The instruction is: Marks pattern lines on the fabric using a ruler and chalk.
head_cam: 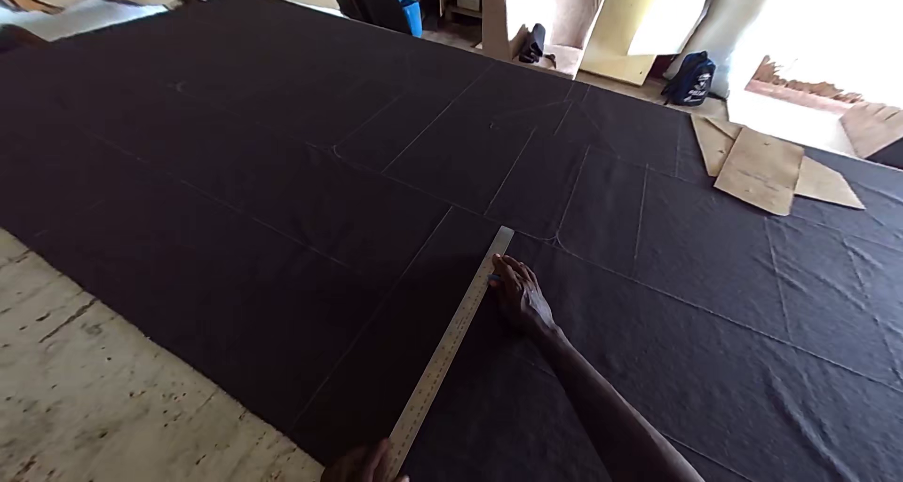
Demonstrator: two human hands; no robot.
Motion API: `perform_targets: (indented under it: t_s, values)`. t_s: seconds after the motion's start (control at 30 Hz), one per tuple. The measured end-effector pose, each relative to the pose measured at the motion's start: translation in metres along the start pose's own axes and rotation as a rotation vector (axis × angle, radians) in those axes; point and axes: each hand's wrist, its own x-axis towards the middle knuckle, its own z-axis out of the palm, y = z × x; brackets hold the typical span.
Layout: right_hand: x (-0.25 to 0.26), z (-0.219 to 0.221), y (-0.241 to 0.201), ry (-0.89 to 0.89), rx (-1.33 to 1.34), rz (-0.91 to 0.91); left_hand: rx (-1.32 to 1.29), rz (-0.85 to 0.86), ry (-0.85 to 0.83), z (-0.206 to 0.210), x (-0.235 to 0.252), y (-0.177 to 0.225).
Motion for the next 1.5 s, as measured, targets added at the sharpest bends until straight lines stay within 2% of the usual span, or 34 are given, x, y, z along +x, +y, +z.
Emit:
perform_targets:
  t_s: [0.17, 0.3, 0.4, 0.5, 0.57, 0.67, 0.73, 0.83, 0.97, 1.13, 1.23, 1.37, 1.5]
  values:
    - [-0.001, -0.001, -0.001, 0.006, 0.009, -0.002, 0.059, 0.083, 0.009, 0.022, 0.073, 0.021]
    - [0.0, -0.001, 0.001, 0.013, 0.038, 0.012, 0.128, 0.234, -0.044, 0.042, 0.13, 0.046]
    - [0.0, -0.001, 0.0, 0.019, 0.04, 0.021, 0.172, 0.336, -0.173, 0.056, 0.156, 0.065]
    - [0.0, -0.001, 0.001, 0.027, 0.072, 0.028, 0.19, 0.358, -0.194, 0.069, 0.165, 0.074]
    - [0.003, -0.003, 0.004, 0.034, 0.199, 0.058, 0.199, 0.347, -0.167, 0.072, 0.167, 0.077]
    - [0.011, -0.018, 0.009, 0.027, 0.614, 0.188, 0.237, 0.328, -0.171, 0.072, 0.168, 0.084]
    - [0.014, -0.032, 0.01, 0.052, 0.735, 0.247, 0.272, 0.32, -0.183, 0.071, 0.17, 0.088]
    - [0.014, -0.043, 0.013, 0.095, 0.595, 0.24, 0.313, 0.308, -0.224, 0.07, 0.174, 0.094]
    - [0.021, -0.045, 0.008, 0.029, 0.501, 0.25, 0.358, 0.26, -0.266, 0.07, 0.178, 0.102]
    - [0.05, -0.034, 0.005, -0.059, 0.344, 0.074, 0.397, 0.194, -0.37, 0.067, 0.181, 0.114]
    - [0.066, -0.037, -0.001, -0.139, 0.258, 0.007, 0.343, 0.173, -0.377, 0.074, 0.18, 0.115]
    - [0.075, -0.04, -0.005, -0.203, 0.226, -0.043, 0.315, 0.168, -0.359, 0.076, 0.178, 0.119]
    - [0.077, -0.041, 0.002, -0.19, 0.231, -0.071, 0.301, 0.152, -0.396, 0.073, 0.181, 0.121]
